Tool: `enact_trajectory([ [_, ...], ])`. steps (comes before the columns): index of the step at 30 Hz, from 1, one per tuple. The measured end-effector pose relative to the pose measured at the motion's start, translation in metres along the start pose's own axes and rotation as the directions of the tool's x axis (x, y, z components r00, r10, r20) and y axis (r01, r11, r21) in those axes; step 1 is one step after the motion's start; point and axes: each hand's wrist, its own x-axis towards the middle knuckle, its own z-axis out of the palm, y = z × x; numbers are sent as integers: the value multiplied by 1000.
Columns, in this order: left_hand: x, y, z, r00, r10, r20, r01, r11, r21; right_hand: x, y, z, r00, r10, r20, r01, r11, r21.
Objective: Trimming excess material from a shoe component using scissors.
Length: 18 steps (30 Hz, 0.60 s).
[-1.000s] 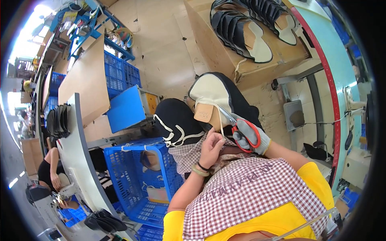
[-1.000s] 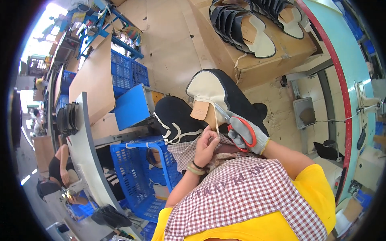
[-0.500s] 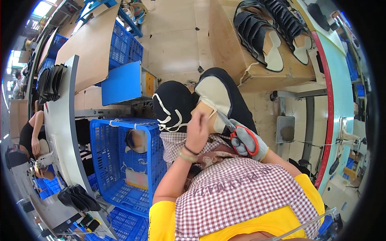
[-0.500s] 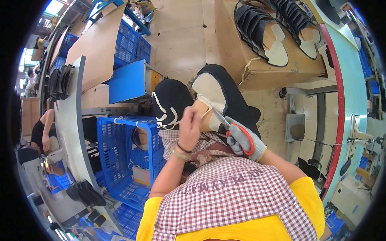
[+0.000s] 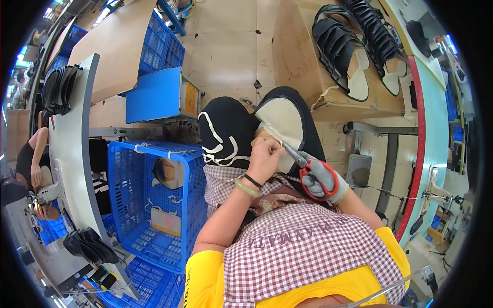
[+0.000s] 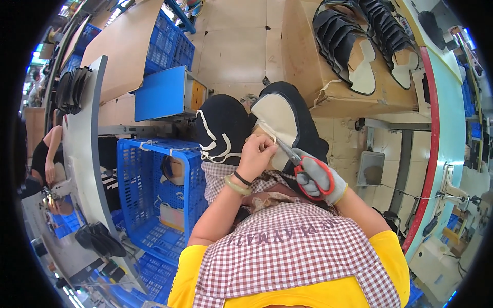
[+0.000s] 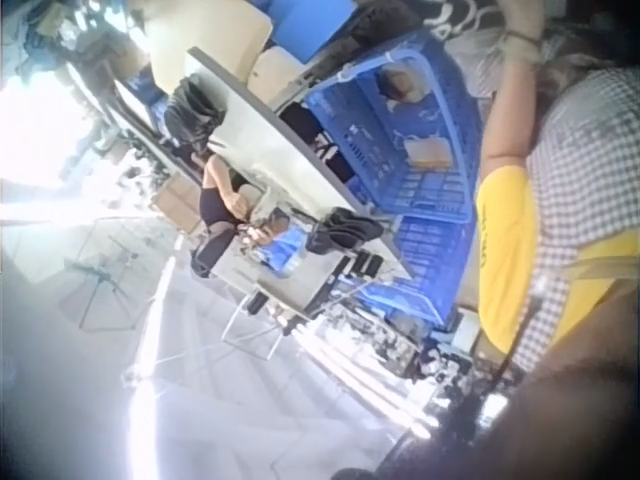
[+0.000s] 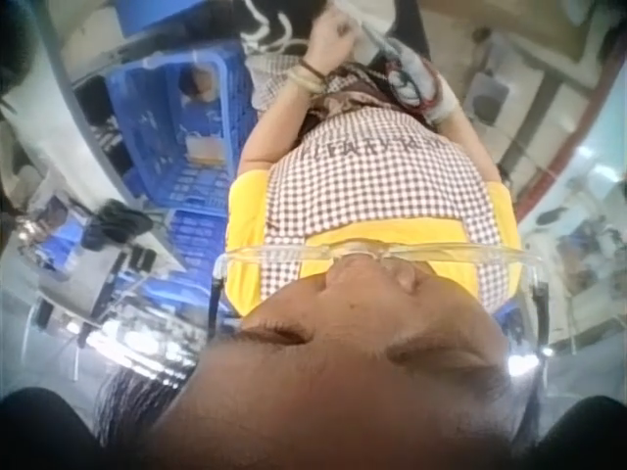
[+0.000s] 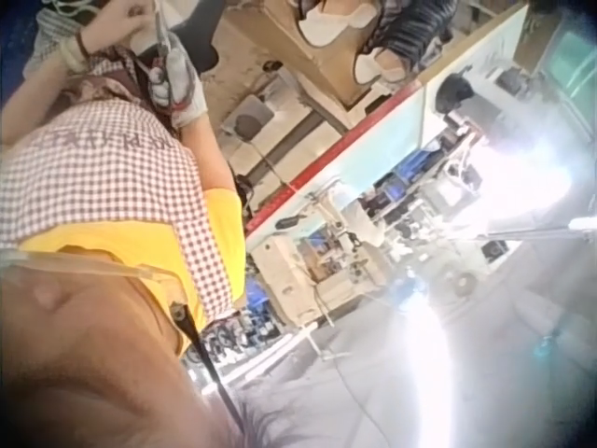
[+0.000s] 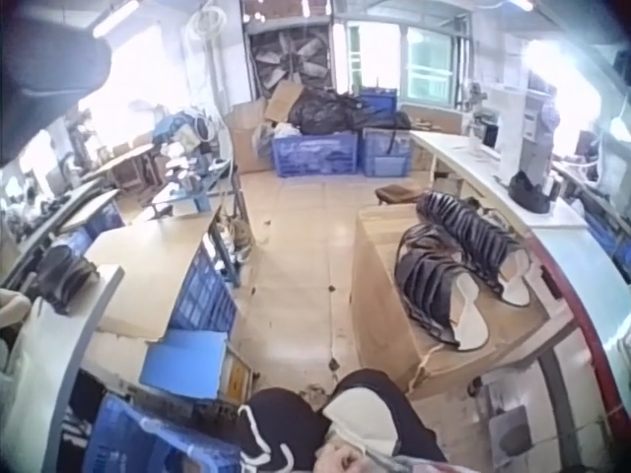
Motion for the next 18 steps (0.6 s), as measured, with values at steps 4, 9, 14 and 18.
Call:
enact_trajectory([
  [4, -5, -7, 7, 999, -33, -16, 30, 992, -126, 1, -9, -8, 990, 82, 119, -102, 979, 175],
  [9, -9, -8, 14, 995, -86, -48, 72, 969, -237, -6, -26, 24, 984, 57, -168, -96, 967, -236],
  [14, -10, -11, 18, 996, -79, -32, 68, 962, -263, -4, -38, 41, 968, 58, -244, -145, 922, -360],
  [18, -9, -16, 15, 998, -70, 3, 68, 948, -311, 2, -43, 39, 962, 100, -256, -171, 946, -274],
])
